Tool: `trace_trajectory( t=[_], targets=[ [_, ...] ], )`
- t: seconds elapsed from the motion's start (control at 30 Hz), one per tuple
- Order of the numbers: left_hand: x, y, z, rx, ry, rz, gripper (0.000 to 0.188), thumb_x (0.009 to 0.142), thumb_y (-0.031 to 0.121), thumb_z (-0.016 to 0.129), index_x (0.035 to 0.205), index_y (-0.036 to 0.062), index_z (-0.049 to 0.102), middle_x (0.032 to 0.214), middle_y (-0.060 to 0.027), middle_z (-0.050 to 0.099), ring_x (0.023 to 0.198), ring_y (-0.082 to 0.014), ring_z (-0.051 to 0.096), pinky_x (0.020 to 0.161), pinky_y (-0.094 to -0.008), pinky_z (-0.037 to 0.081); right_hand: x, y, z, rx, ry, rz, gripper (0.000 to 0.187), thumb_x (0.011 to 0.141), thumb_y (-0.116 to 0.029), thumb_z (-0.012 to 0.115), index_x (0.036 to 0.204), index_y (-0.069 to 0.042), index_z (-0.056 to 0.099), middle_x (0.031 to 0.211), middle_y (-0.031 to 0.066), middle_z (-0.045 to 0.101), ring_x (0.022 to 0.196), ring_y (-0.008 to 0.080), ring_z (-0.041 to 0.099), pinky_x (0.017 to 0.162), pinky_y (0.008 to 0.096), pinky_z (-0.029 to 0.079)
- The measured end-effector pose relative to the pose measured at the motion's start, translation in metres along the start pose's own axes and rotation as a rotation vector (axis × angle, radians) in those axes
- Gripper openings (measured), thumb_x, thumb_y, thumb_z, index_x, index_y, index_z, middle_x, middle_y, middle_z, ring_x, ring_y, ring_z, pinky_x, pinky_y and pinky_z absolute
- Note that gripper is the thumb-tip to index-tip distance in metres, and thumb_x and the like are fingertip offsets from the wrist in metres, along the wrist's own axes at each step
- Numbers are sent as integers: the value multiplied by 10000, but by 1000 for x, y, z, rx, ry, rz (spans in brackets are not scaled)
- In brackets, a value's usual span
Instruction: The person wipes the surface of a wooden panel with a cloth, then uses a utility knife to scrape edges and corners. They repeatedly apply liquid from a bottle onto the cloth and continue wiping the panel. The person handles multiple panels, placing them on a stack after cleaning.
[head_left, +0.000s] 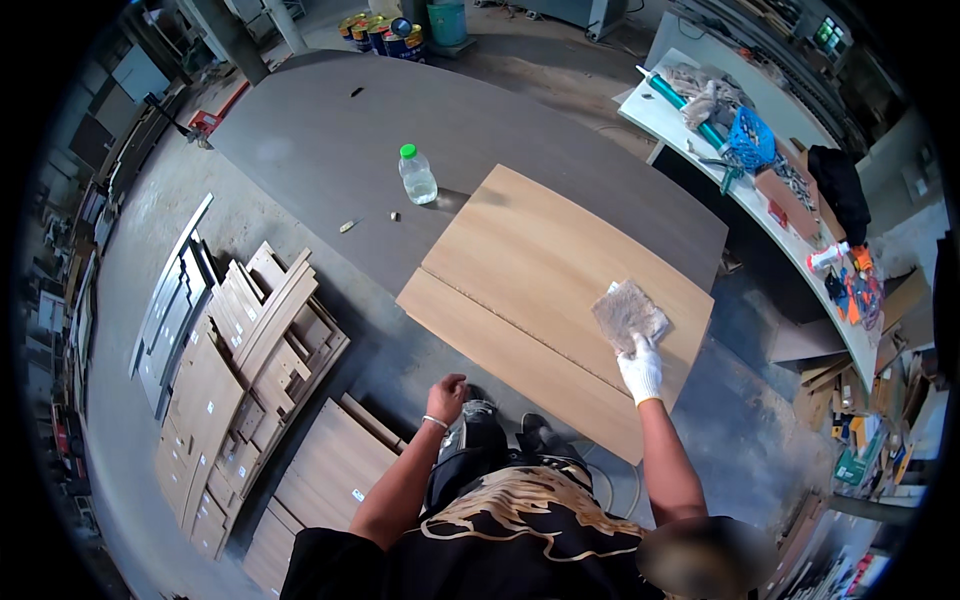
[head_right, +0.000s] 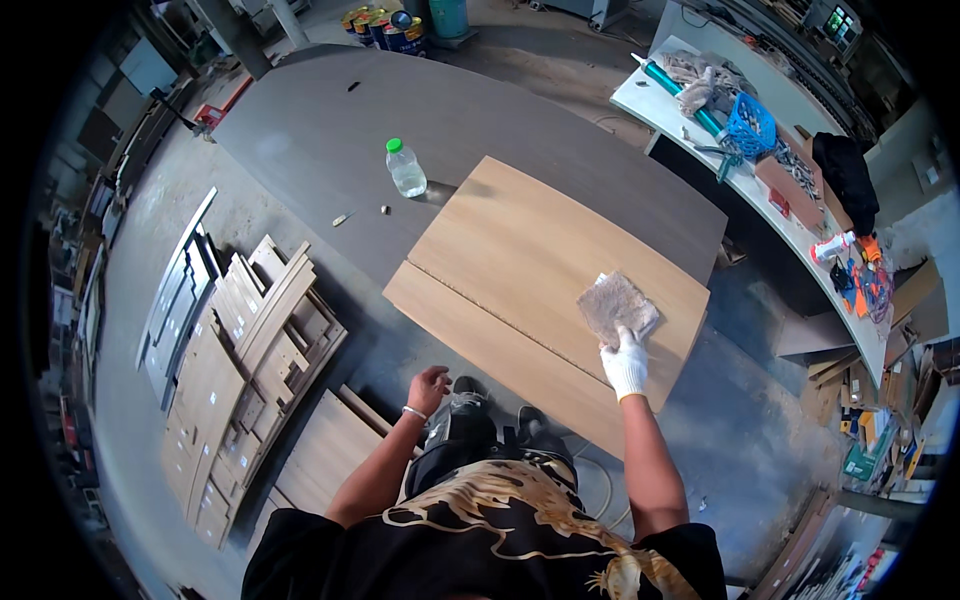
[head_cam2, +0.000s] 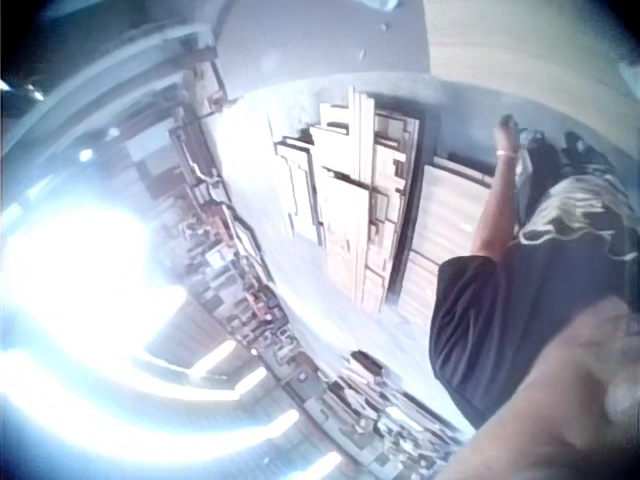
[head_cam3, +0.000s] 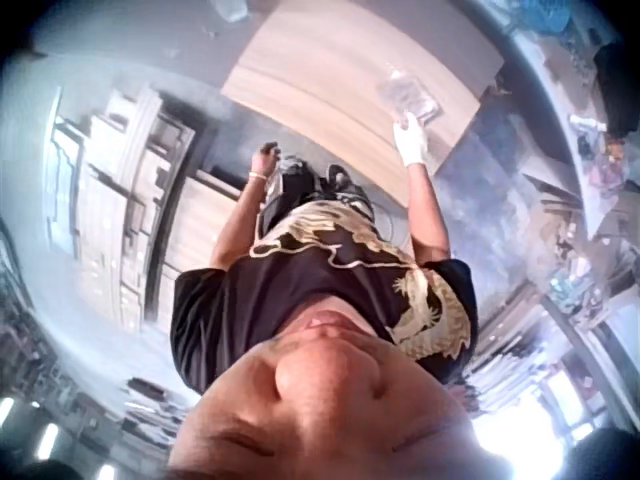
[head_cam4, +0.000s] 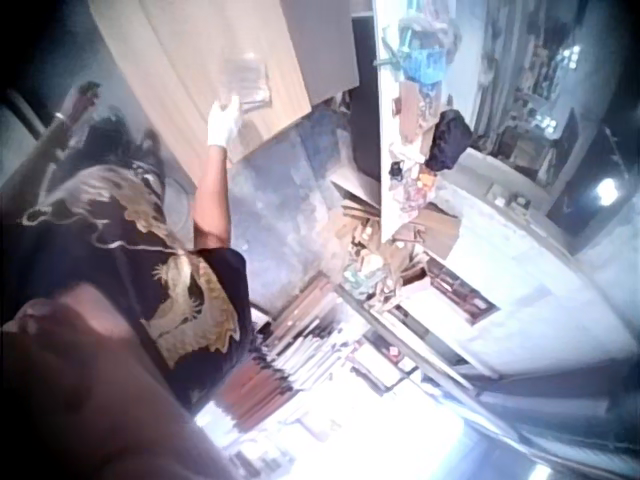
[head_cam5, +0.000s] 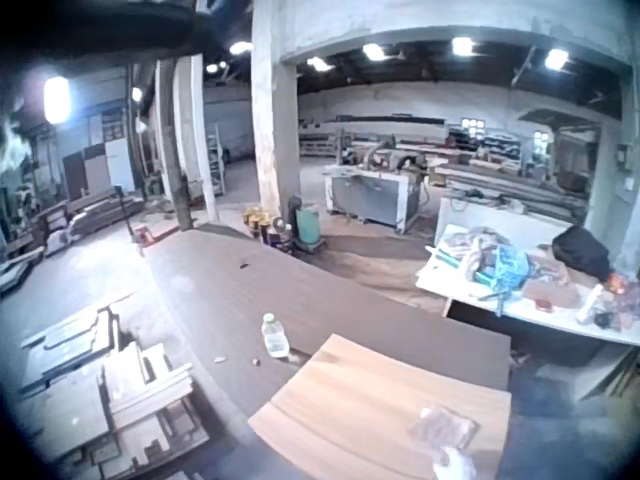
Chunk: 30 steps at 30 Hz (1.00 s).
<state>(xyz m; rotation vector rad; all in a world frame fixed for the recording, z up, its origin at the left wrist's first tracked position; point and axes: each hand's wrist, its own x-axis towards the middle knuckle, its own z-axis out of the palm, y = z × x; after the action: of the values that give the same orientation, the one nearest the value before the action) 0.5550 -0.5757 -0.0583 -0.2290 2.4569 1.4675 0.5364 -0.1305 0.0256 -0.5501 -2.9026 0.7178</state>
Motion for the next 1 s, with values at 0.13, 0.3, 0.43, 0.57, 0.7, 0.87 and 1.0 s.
trace_trajectory(
  t=[0.13, 0.3, 0.43, 0.57, 0.7, 0.87, 1.0],
  targets=[
    [58, 75, -11, -66, -8, 59, 199, 961, 109, 600, 1074, 23, 739, 822, -154, 747, 737, -261, 741, 685, -362, 575, 42, -15, 9, -272, -132, 92, 710, 804, -310, 824, 1430, -83, 580, 1500, 204, 508, 1463, 395, 369, 1206, 493, 335],
    [132, 90, -66, 236, 70, 207, 170, 921, 118, 627, 1037, 95, 749, 961, -165, 747, 899, -376, 719, 783, -441, 574, 62, -27, 45, -399, 55, 285, 445, 847, -264, 761, 1261, -113, 701, 1408, 151, 599, 1382, 369, 468, 1155, 505, 372],
    [193, 75, -91, 402, 167, 309, 150, 881, 69, 646, 1005, 106, 723, 973, -123, 710, 937, -342, 678, 810, -443, 563, 59, -24, 54, -233, 21, 452, 444, 874, -251, 730, 1276, -71, 677, 1244, 194, 702, 1125, 387, 662, 1033, 482, 486],
    [265, 57, -109, 528, 148, 525, 249, 872, 100, 676, 1118, 63, 678, 972, -149, 690, 955, -361, 661, 845, -472, 548, 1, -70, 54, 918, -120, 758, 420, 939, -213, 712, 1314, -36, 645, 1228, 138, 727, 1103, 279, 700, 934, 405, 556],
    [329, 64, -106, 315, -196, 54, 356, 932, 284, 680, 1197, 49, 652, 1047, -171, 727, 1046, -408, 672, 909, -485, 541, -91, -106, 32, 2052, 142, 587, 505, 965, -164, 709, 1437, -55, 566, 1372, 81, 663, 1234, 218, 638, 1076, 391, 491],
    [332, 87, -76, 635, -234, 184, 568, 911, 367, 681, 1369, 55, 559, 1436, -235, 546, 1308, -431, 520, 1060, -501, 454, -131, -126, 0, 2098, 699, -168, 893, 879, -559, 744, 1562, -80, 426, 1563, 40, 517, 1514, 269, 347, 1262, 453, 267],
    [263, 101, -46, 856, -406, 759, 751, 864, 304, 694, 1521, 54, 430, 1668, -202, 285, 1563, -454, 172, 1240, -628, 187, -163, -88, 0, 2197, 653, 151, 786, 854, -389, 820, 1485, -44, 503, 1458, 113, 600, 1363, 324, 532, 1174, 468, 410]
  ],
)
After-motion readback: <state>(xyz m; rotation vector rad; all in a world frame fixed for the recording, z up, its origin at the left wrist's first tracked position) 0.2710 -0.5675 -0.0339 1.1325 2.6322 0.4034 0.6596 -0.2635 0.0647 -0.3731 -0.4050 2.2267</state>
